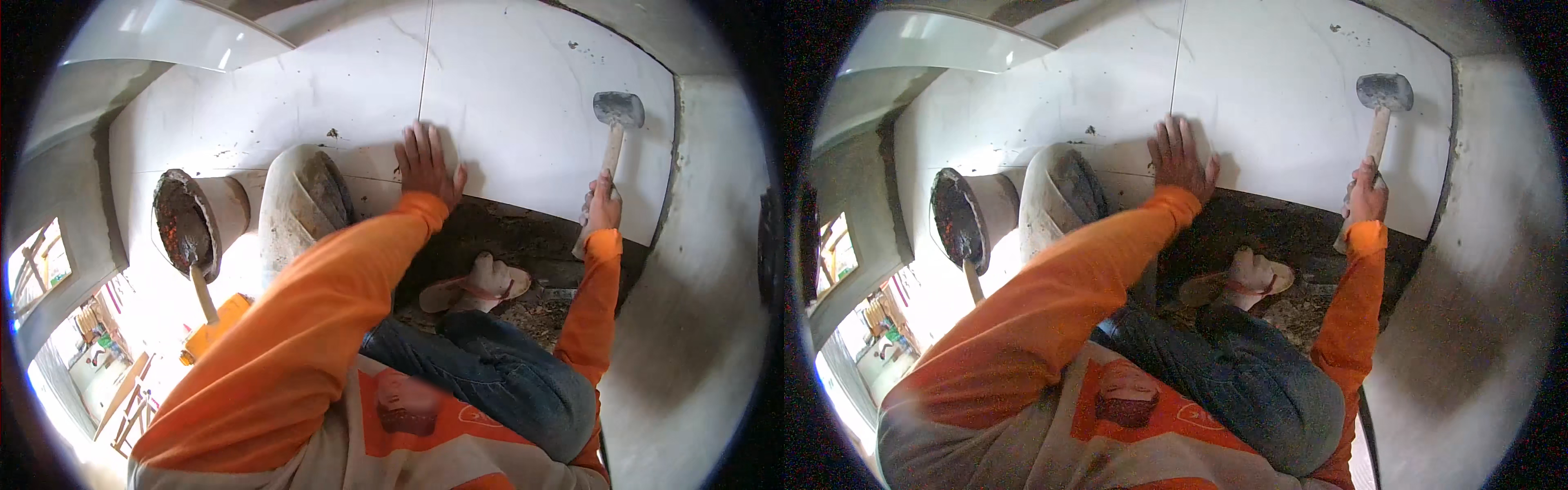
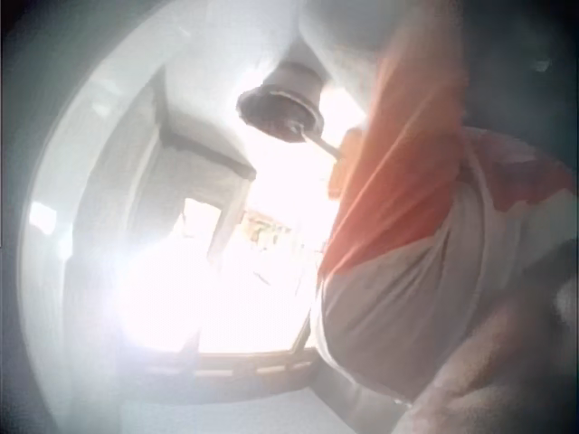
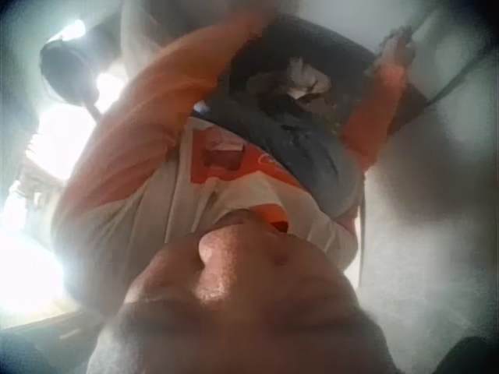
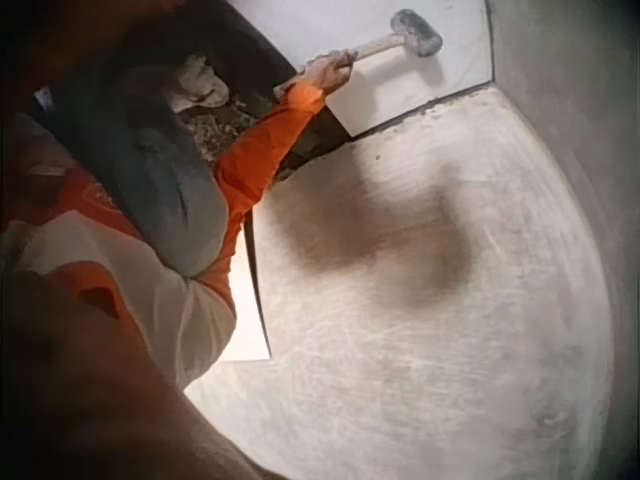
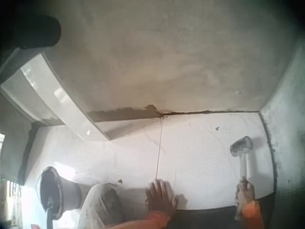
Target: The person spreads mortar onto the back of a tile using a trowel and then places the tile onto the floor, tapping it with a rubber mallet to level it.
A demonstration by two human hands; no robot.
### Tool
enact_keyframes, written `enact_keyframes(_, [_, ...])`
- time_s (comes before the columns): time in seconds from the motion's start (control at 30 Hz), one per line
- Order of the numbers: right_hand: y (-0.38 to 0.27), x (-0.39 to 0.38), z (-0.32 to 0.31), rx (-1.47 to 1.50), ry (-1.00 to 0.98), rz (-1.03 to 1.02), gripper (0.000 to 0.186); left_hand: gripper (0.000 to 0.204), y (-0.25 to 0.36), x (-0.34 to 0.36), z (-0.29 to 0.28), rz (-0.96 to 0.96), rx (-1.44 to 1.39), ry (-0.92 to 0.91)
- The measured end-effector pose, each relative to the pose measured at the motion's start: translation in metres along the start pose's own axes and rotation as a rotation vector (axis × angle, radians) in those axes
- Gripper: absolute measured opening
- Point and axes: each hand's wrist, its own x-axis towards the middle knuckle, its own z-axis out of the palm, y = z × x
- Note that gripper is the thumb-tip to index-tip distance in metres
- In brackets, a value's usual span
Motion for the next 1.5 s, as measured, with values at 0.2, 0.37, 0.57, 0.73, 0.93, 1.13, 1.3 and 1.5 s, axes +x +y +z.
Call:
enact_keyframes(0.2, [0.013, -0.019, -0.004, -0.083, -0.107, -0.093, 0.044, 0.074, 0.087, -0.128, -0.044, -0.112, -0.146, -0.807])
enact_keyframes(0.37, [0.048, -0.047, -0.015, -0.107, 0.081, -0.357, 0.042, 0.062, 0.062, -0.071, -0.065, 0.287, -0.299, -0.247])
enact_keyframes(0.57, [0.046, -0.052, -0.039, -0.527, 0.122, -0.636, 0.043, 0.069, 0.040, 0.001, -0.006, 0.248, -0.114, -0.087])
enact_keyframes(0.73, [0.017, -0.094, -0.050, -1.269, -0.077, -0.784, 0.024, 0.065, 0.036, 0.004, 0.006, 0.141, -0.079, 0.046])
enact_keyframes(0.93, [0.020, -0.071, -0.075, -1.654, -0.659, -0.925, 0.015, 0.064, 0.036, 0.006, 0.003, 0.110, -0.197, 0.020])
enact_keyframes(1.13, [0.028, -0.075, -0.074, -1.704, -0.586, -0.698, 0.025, 0.064, 0.030, 0.008, 0.008, 0.101, -0.246, 0.060])
enact_keyframes(1.3, [0.026, -0.061, -0.071, -1.664, -0.329, -0.861, 0.024, 0.062, 0.030, 0.011, 0.013, 0.111, -0.252, 0.115])
enact_keyframes(1.5, [0.017, -0.044, -0.091, -1.526, -0.169, -0.675, 0.022, 0.056, 0.031, 0.013, 0.013, 0.110, -0.286, 0.177])
